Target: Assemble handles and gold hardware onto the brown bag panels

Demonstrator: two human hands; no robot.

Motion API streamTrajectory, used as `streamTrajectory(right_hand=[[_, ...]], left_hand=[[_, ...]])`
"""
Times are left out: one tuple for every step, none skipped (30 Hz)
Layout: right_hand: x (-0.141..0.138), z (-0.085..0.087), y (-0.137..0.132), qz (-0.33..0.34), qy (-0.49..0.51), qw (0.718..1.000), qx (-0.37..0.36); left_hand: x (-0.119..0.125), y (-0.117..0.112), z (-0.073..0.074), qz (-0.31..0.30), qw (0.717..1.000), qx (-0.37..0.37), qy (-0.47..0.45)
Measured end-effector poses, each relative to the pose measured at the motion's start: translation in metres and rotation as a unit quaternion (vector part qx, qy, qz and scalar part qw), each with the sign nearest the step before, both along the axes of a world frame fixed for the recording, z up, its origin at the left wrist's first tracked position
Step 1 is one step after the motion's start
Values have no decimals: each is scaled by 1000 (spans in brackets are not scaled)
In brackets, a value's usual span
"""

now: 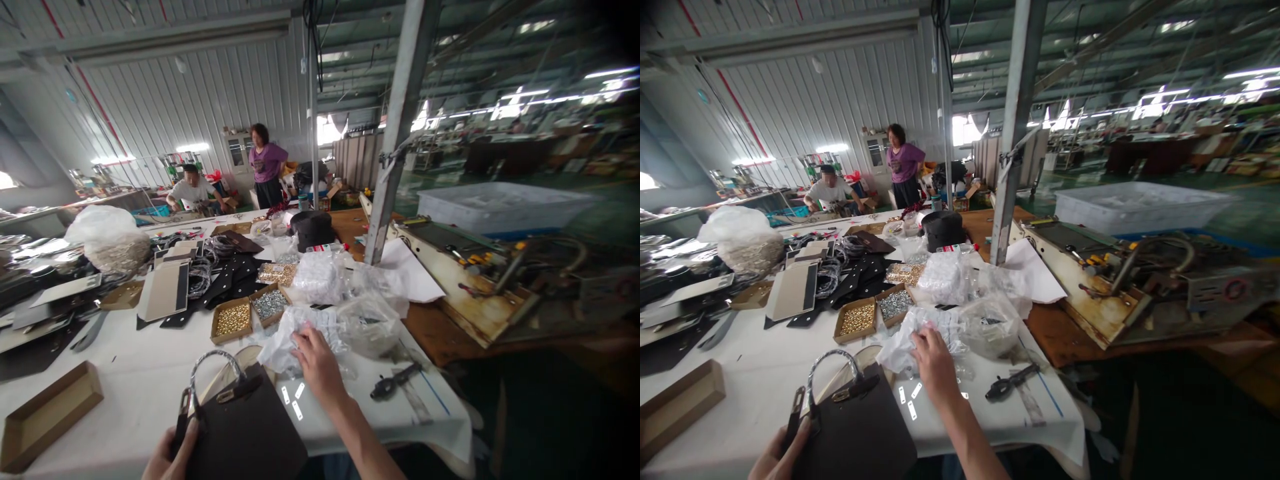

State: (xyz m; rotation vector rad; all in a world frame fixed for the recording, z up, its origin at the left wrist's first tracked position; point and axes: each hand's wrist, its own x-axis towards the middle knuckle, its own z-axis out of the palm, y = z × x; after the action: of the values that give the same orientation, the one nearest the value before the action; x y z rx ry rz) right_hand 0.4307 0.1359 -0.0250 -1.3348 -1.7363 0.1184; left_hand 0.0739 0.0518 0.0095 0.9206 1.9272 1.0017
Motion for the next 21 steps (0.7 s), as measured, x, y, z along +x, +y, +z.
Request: streamTrajectory(right_hand=[[3,0,-2,15,16,1000,5],[7,0,-3,23,36,999,10],[12,2,-4,22,58,998,14],[20,6,-4,9,81,996,18],[29,11,-2,-15,102,994,25],[40,17,0,-42,119,991,35],[53,25,3,-70,130,988,47],[68,32,6,-95,136,984,61],[82,40,10,-118,138,980,76],[97,47,15,-139,138,977,89],[111,53,20,-157,136,973,102],[123,58,24,-173,132,969,114],[132,61,28,-184,128,967,124],[137,63,32,-190,123,965,133],[139,63,35,-190,119,965,138],[136,61,38,-185,115,966,137],[130,57,39,-175,111,970,129],[120,52,41,-160,105,975,114],[109,44,42,-141,97,981,90],[95,36,44,-124,84,987,62],[82,28,46,-103,63,992,31]], left_hand=[[0,1,0,-3,1000,-3,-2],[0,1,0,-3,1000,-4,-1],[0,2,-1,0,1000,-3,3],[0,2,-1,2,1000,-2,8],[-1,3,-1,2,1000,-4,12],[-1,3,0,-1,1000,-7,12],[-1,3,0,-6,1000,-11,9],[0,2,0,-12,1000,-15,1],[1,2,0,-16,1000,-17,-8],[2,2,1,-15,1000,-15,-16],[3,2,1,-10,1000,-11,-22],[4,2,2,-5,1000,-5,-28],[4,2,2,-2,999,0,-34],[5,3,2,-1,999,5,-39],[5,4,2,-3,999,7,-45],[5,6,2,-7,999,6,-52],[4,8,1,-8,998,5,-57],[4,11,1,-10,998,1,-62],[3,14,0,-10,998,-5,-64],[3,17,-2,-9,998,-11,-61],[3,20,-3,-9,998,-18,-54]])
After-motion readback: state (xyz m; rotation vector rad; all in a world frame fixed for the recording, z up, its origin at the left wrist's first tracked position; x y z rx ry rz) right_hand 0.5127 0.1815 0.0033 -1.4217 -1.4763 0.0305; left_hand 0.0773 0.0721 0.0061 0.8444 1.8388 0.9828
